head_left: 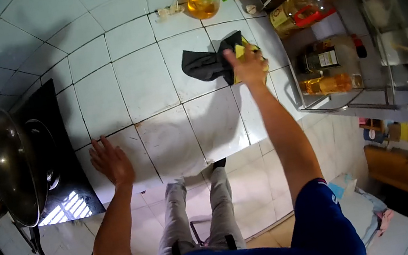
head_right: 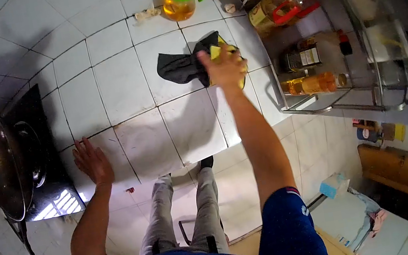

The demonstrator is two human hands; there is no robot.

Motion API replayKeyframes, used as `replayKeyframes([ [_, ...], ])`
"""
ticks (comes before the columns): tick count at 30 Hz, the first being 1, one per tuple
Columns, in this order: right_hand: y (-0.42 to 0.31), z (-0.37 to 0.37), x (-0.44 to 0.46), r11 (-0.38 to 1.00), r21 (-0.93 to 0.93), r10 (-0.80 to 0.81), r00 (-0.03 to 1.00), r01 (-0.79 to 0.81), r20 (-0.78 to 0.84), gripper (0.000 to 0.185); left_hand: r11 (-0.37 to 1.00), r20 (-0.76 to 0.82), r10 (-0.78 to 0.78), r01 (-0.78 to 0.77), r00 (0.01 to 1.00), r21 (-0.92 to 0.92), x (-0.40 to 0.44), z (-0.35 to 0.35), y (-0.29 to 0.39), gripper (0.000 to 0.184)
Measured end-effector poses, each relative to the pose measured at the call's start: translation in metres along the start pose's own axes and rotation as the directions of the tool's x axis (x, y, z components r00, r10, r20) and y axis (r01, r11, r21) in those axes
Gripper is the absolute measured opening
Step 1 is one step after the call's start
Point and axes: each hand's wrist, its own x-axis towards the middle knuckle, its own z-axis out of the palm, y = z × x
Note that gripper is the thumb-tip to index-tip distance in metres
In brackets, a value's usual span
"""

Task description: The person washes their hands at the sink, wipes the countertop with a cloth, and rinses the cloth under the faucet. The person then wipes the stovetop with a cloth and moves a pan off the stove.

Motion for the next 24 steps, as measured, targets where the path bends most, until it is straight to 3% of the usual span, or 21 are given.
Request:
replayKeyframes([
  [2,-0.033,0.025,-0.027,0.903,-0.327,-0.315,0.947,0.278,-0.067,0.083,1.0,-0.025,0.005,-0.005,1.0,-0.027,0.001,-0.006,0.003,0.055],
  [4,-0.05,0.026,-0.047,0.753,-0.179,-0.62,0.774,0.633,0.126,0.069,0.999,0.008,-0.003,0.003,1.0,-0.033,0.001,-0.01,0.004,0.055],
  [5,-0.054,0.019,-0.052,0.714,-0.082,-0.683,0.718,0.695,0.133,0.054,1.0,0.019,-0.019,0.019,1.0,-0.025,-0.002,-0.011,0.003,0.055],
  [6,-0.049,0.018,-0.044,0.704,-0.072,-0.693,0.706,0.706,0.144,0.054,1.0,0.028,-0.013,0.014,1.0,-0.025,0.0,-0.009,0.001,0.054],
  [8,-0.03,0.011,-0.012,0.743,0.065,-0.645,0.738,0.666,-0.198,0.048,0.999,0.037,-0.042,0.043,0.998,-0.021,0.003,-0.007,0.0,0.053],
  [9,-0.034,0.002,-0.006,0.766,0.353,-0.444,0.84,0.537,-0.312,0.045,0.999,-0.001,-0.008,0.008,1.0,-0.053,0.002,-0.007,-0.001,0.053],
  [10,-0.039,-0.005,0.0,0.685,0.62,-0.202,0.918,0.382,-0.343,0.043,0.996,-0.041,0.026,-0.029,0.999,-0.082,0.002,-0.007,0.0,0.052],
  [11,-0.028,0.004,0.004,0.688,0.619,-0.214,0.921,0.378,-0.325,0.043,0.997,-0.027,0.009,-0.011,1.0,-0.079,0.001,-0.007,0.001,0.052],
  [12,-0.024,0.011,0.002,0.827,0.281,-0.404,0.862,0.487,-0.306,0.043,0.997,-0.009,0.01,-0.01,1.0,-0.076,0.0,-0.01,0.001,0.054],
  [13,-0.024,0.018,0.003,0.817,-0.086,-0.574,0.787,0.57,-0.226,0.044,0.997,-0.005,0.012,-0.013,1.0,-0.071,0.004,-0.011,0.001,0.055],
  [14,-0.021,0.023,-0.003,0.733,-0.083,-0.68,0.728,0.675,-0.089,0.044,0.998,-0.007,0.001,-0.002,1.0,-0.068,0.007,-0.011,0.001,0.055],
  [16,-0.053,0.004,-0.019,0.67,-0.161,-0.741,0.666,0.725,-0.082,0.043,0.999,0.033,-0.019,0.021,0.999,-0.045,0.005,-0.012,0.001,0.056],
  [17,-0.058,0.005,-0.009,0.799,0.227,-0.524,0.829,0.558,-0.193,0.043,0.998,0.036,-0.028,0.03,0.999,-0.049,0.005,-0.01,0.0,0.056],
  [18,-0.061,0.003,0.005,0.741,0.592,-0.254,0.948,0.317,-0.19,0.043,0.999,0.041,-0.028,0.03,0.999,-0.045,0.006,-0.008,-0.001,0.056],
  [20,-0.028,-0.007,0.036,0.58,0.811,0.025,0.997,-0.076,0.076,0.054,0.998,0.05,-0.024,0.027,0.998,-0.049,0.008,-0.007,-0.002,0.057],
  [21,-0.026,-0.011,0.037,0.723,0.668,-0.05,0.978,0.177,-0.205,0.059,0.999,0.059,-0.022,0.024,0.998,-0.038,0.008,-0.008,-0.002,0.058],
  [22,-0.024,-0.012,0.038,0.814,0.435,-0.178,0.878,0.386,-0.445,0.064,0.999,0.069,-0.022,0.024,0.997,-0.026,0.007,-0.008,-0.001,0.058],
  [23,-0.021,-0.013,0.038,0.82,0.342,-0.278,0.842,0.459,-0.462,0.078,0.999,0.083,-0.026,0.028,0.996,-0.032,0.006,-0.008,0.0,0.058],
  [24,-0.019,-0.009,0.038,0.827,0.333,-0.28,0.845,0.453,-0.455,0.078,0.998,0.064,-0.012,0.016,0.998,-0.059,0.006,-0.009,0.0,0.059],
])
